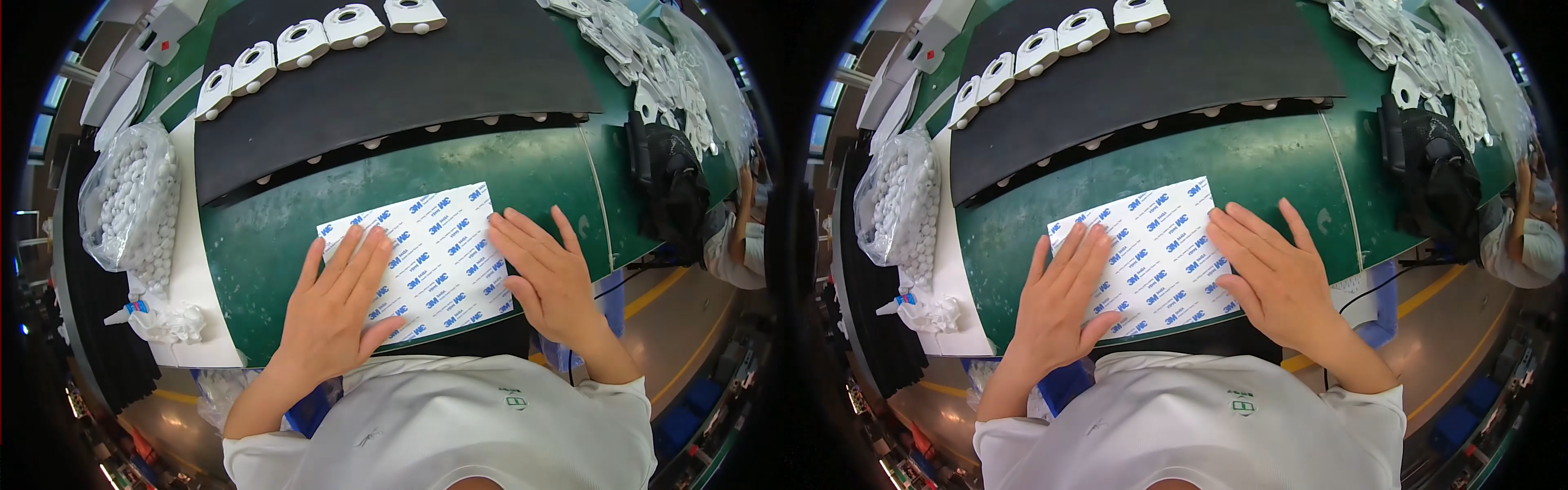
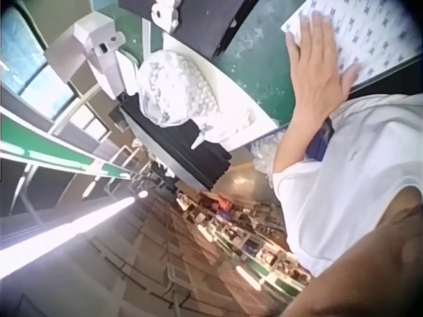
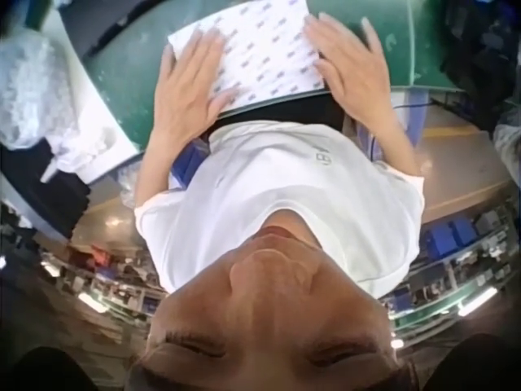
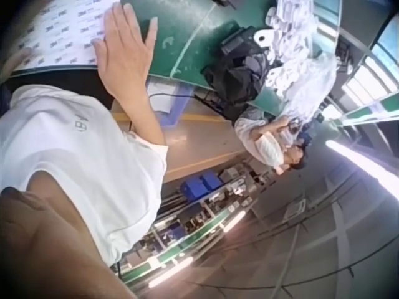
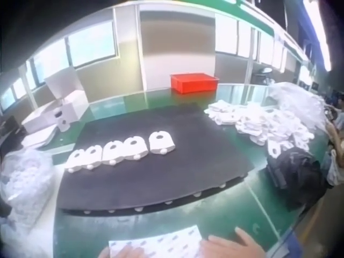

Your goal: Assembling small white plastic components by inserting spheres and organizing them on a tray.

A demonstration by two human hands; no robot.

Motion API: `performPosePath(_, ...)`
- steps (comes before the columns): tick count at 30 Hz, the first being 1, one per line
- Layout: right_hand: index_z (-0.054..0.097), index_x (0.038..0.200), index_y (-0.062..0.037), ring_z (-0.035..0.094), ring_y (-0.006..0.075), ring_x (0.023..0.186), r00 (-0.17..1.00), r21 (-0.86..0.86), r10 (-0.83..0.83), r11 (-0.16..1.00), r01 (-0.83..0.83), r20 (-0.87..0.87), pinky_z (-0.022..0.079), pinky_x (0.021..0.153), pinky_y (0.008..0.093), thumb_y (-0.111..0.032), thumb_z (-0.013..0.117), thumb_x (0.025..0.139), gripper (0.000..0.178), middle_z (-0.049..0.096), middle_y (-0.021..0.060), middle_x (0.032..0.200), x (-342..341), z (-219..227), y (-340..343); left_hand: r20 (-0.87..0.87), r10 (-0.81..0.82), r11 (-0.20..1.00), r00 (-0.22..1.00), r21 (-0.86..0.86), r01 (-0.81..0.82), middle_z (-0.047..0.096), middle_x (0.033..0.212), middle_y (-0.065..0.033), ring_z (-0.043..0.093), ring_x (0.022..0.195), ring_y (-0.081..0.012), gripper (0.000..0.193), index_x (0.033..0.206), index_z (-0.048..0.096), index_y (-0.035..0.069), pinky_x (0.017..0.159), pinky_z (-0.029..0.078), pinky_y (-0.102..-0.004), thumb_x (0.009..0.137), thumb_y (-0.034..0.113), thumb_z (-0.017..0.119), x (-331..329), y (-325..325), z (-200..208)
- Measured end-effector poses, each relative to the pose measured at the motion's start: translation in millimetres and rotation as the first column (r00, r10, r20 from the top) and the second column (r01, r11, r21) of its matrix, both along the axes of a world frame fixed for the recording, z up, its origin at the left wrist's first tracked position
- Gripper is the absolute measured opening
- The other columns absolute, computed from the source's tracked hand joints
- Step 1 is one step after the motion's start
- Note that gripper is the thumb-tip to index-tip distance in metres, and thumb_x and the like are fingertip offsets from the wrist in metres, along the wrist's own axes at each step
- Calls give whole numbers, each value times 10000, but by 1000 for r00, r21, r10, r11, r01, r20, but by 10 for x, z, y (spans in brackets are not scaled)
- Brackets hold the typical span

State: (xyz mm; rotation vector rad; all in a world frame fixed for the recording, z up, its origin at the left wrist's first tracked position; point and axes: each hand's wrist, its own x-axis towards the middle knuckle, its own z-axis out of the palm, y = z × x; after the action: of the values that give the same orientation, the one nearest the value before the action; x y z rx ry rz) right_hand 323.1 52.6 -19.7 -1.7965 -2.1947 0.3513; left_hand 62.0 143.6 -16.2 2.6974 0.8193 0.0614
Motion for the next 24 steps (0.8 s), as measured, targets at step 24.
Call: performPosePath(24, 589, 993, -29, 519, 256, 882, 962, 80, 63, 996, -43, -265, 433, 744, 336, -82, 704, 730, 292, 558, 88, 878, 166, 87, 273, 165, -1, 999, 986, 38, -5, 380, 1408, -184, 318, 1330, -351, 764, 1326, 428, -15, 1065, 232, -495, 786, 497, 600, 534, -611, -163)
